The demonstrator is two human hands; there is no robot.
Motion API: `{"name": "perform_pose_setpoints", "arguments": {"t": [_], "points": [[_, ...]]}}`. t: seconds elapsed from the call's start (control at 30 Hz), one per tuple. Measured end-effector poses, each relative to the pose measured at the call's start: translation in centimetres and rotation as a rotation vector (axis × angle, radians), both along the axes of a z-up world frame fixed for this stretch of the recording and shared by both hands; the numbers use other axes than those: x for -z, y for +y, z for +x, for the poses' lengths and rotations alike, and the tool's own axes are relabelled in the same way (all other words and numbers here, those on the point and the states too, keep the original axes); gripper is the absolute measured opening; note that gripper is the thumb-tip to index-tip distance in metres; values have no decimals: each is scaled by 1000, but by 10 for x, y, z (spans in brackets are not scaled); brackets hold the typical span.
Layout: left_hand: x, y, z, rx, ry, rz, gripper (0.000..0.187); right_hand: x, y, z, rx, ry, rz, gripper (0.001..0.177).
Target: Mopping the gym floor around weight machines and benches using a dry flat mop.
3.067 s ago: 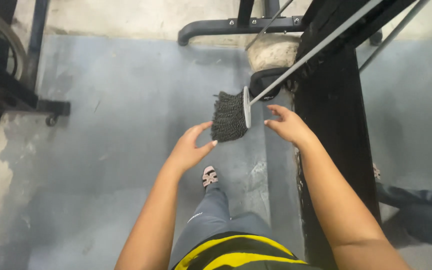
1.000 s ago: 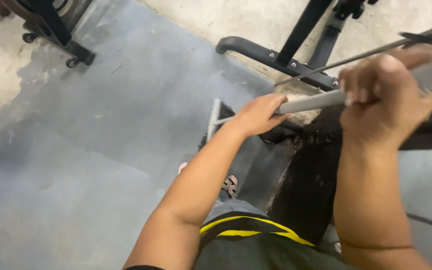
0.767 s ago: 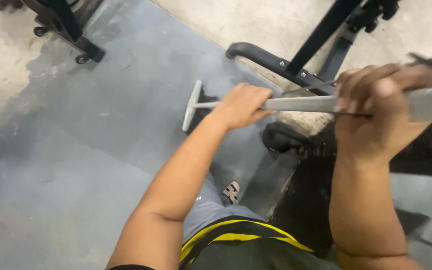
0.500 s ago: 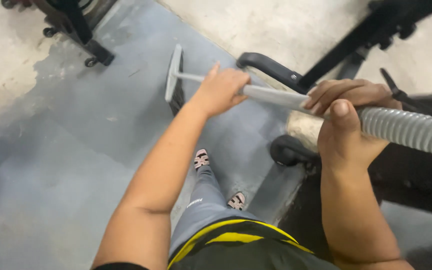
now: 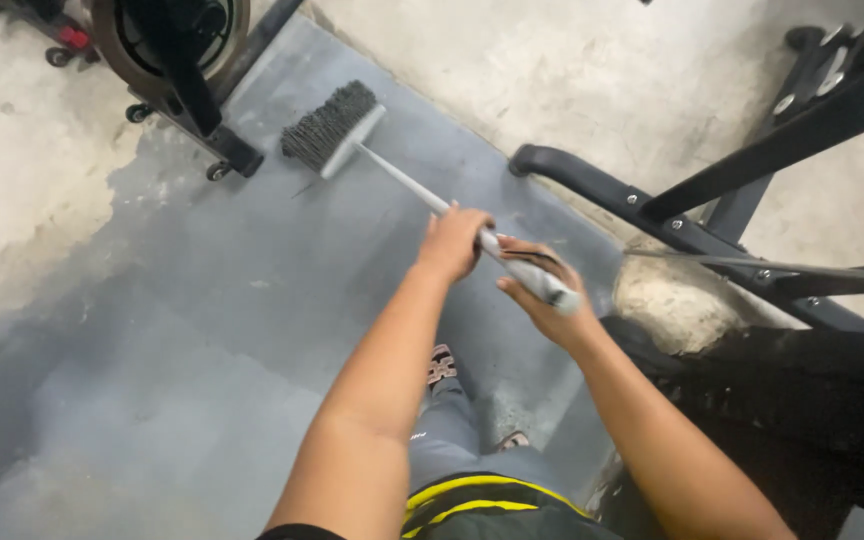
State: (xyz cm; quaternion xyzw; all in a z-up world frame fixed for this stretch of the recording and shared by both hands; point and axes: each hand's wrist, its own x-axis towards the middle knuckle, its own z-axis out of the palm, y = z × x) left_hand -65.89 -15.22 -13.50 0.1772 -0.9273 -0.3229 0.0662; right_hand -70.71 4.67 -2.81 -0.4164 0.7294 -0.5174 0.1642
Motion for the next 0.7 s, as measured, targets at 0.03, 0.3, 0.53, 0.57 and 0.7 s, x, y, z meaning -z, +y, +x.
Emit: {"name": "perform_pose_setpoints", "arguments": {"t": [0.03, 0.3, 0.53, 0.57, 0.7], "points": [[8, -1, 2, 2, -8, 5, 32, 9, -6, 2, 2, -8, 5, 27], [-11, -23, -4, -5, 140, 117, 25, -24, -38, -24, -17, -178, 133, 48], [21, -9, -9, -58, -30, 69, 29, -59, -23, -69, -466, -678, 325, 64], [28, -1, -10, -50, -71, 58, 31, -62, -24, -66, -348, -706, 445, 58], [40, 37, -21, -53, -242, 48, 32, -85, -28, -58, -245, -464, 1022, 54]]}}
